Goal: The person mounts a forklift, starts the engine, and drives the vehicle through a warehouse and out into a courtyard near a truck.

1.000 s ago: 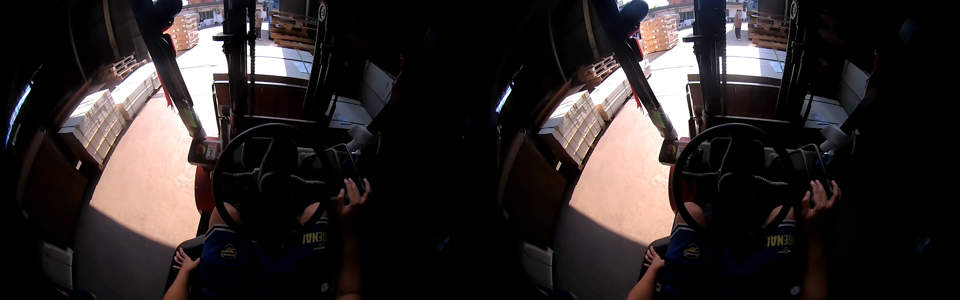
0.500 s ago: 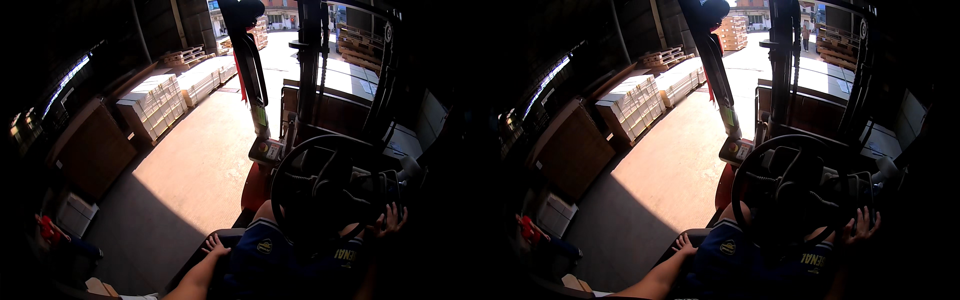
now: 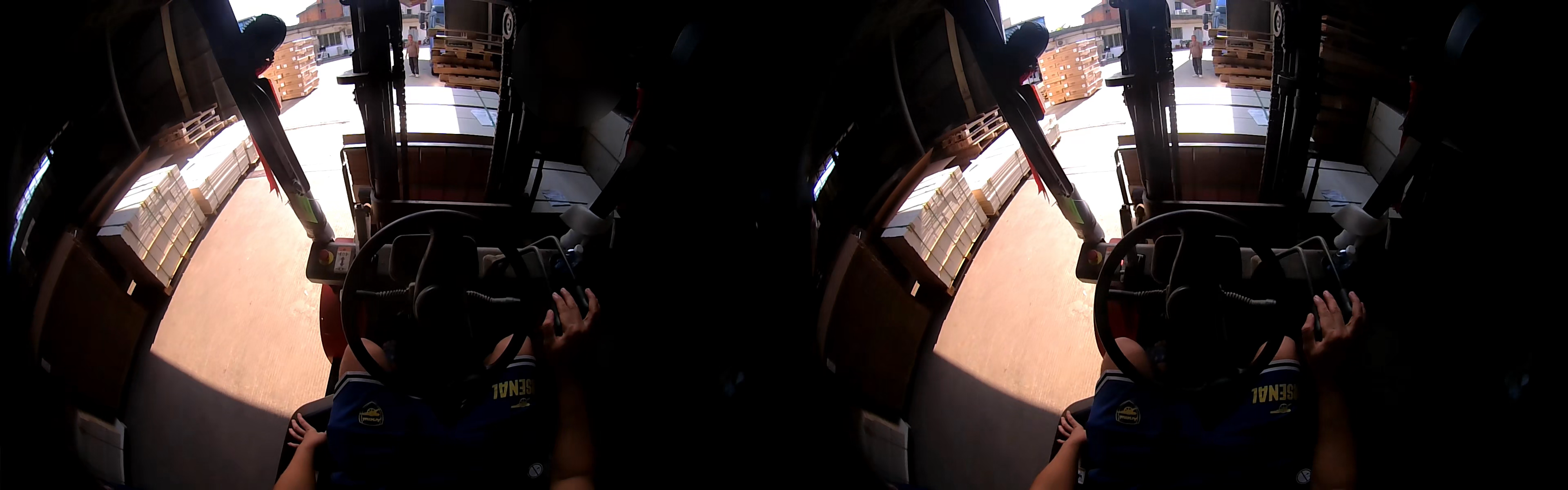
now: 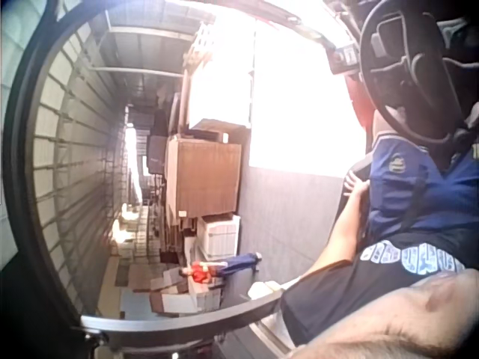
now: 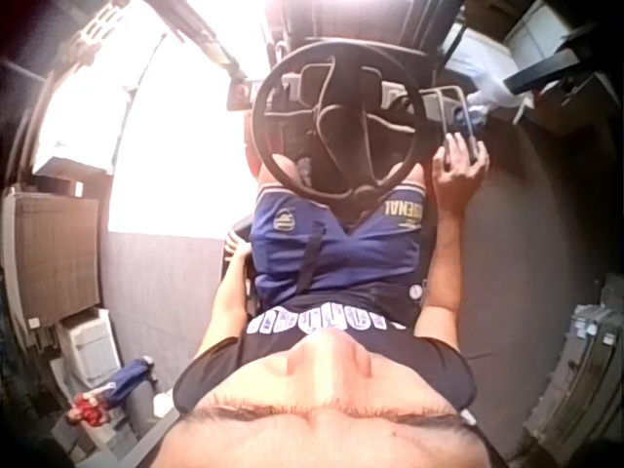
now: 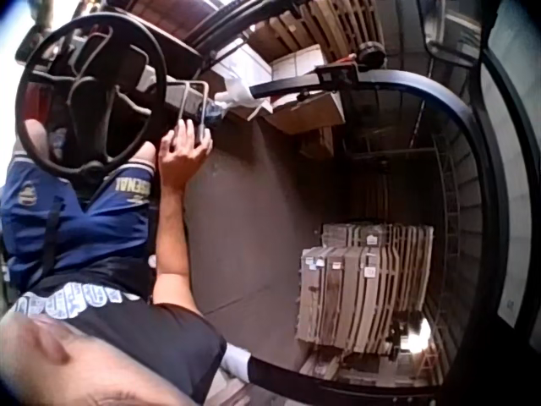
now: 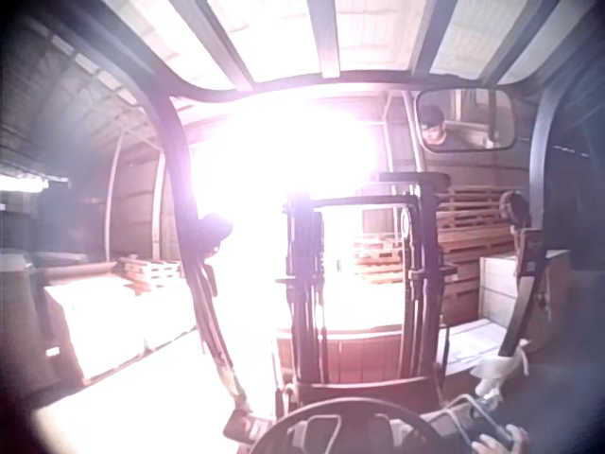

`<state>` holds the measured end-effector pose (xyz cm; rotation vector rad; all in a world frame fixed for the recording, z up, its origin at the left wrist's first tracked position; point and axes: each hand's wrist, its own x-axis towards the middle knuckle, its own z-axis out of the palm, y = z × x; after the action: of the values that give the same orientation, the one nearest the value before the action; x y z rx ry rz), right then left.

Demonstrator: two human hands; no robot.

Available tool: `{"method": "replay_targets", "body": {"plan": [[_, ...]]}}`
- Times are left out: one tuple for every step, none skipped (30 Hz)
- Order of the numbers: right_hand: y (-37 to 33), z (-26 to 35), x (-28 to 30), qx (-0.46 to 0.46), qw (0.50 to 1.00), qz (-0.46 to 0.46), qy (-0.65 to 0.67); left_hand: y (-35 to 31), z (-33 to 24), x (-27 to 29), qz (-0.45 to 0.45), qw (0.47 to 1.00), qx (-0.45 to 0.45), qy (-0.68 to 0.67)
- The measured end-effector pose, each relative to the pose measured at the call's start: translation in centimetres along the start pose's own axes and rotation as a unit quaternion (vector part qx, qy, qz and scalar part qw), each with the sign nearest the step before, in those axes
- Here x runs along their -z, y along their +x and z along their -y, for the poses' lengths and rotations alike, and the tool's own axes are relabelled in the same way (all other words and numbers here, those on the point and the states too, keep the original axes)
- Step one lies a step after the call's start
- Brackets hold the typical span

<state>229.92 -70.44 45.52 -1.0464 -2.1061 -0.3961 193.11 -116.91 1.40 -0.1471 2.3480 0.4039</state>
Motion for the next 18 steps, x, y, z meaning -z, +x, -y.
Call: {"method": "replay_targets", "body": {"plan": [[-0.3,-0.5,-0.1,-0.001,1.000,-0.001,-0.006,0.1,-0.1,-0.1,-0.006,1.000,-0.003,0.005],[-0.4,-0.7,-0.1,0.000,1.000,-0.005,-0.009,0.1,0.0,-0.8,-0.047,0.999,-0.002,0.017],[-0.4,-0.7,-0.1,0.004,1.000,-0.007,-0.014,0.0,0.0,-1.4,-0.089,0.996,-0.002,0.027],[-0.5,-0.8,0.1,0.006,1.000,-0.010,-0.022,0.2,-0.5,-1.8,-0.129,0.991,-0.003,0.039],[-0.6,-1.2,0.5,0.005,0.999,-0.012,-0.034,0.4,-0.6,-1.7,-0.104,0.994,-0.012,0.035],[-0.8,-1.6,1.2,0.008,0.999,0.000,-0.034,0.3,-1.7,-2.0,-0.083,0.995,-0.029,0.038],[-0.8,-1.2,1.8,0.004,0.999,0.008,-0.032,0.4,-2.8,-1.8,-0.072,0.996,-0.039,0.042],[-0.7,-0.9,2.9,-0.006,0.999,0.012,-0.041,0.2,-3.6,-1.5,-0.066,0.996,-0.046,0.039],[-0.6,-0.7,2.7,0.011,1.000,-0.010,-0.024,0.1,-4.2,-1.2,-0.068,0.996,-0.050,0.030],[0.0,-0.5,1.3,0.029,0.999,-0.033,-0.007,-0.2,-4.8,-0.8,-0.076,0.996,-0.048,0.022],[0.8,0.6,0.0,0.044,0.998,-0.047,0.025,-0.4,-4.8,0.1,-0.090,0.995,-0.038,0.007],[1.3,1.3,0.1,0.043,0.997,-0.051,0.030,-0.8,-5.6,0.2,-0.092,0.995,-0.039,0.004],[1.1,0.7,0.3,0.047,0.997,-0.055,0.010,-1.2,-7.2,-0.1,-0.091,0.995,-0.050,0.009],[0.5,-0.3,0.8,0.037,0.998,-0.055,-0.010,-1.2,-9.5,-1.5,-0.078,0.994,-0.068,0.024],[0.2,-0.9,0.7,0.032,0.998,-0.057,-0.012,-1.2,-10.1,-1.4,-0.081,0.993,-0.075,0.030],[0.1,-1.4,0.7,0.031,0.998,-0.061,-0.011,-1.1,-11.1,-1.8,-0.081,0.993,-0.082,0.033],[-0.4,-1.6,0.7,0.020,0.998,-0.064,-0.011,-0.9,-11.5,-1.4,-0.087,0.992,-0.088,0.039],[-0.6,-1.8,1.2,0.016,0.998,-0.063,-0.018,-0.8,-11.9,-1.6,-0.085,0.991,-0.091,0.039]]}}
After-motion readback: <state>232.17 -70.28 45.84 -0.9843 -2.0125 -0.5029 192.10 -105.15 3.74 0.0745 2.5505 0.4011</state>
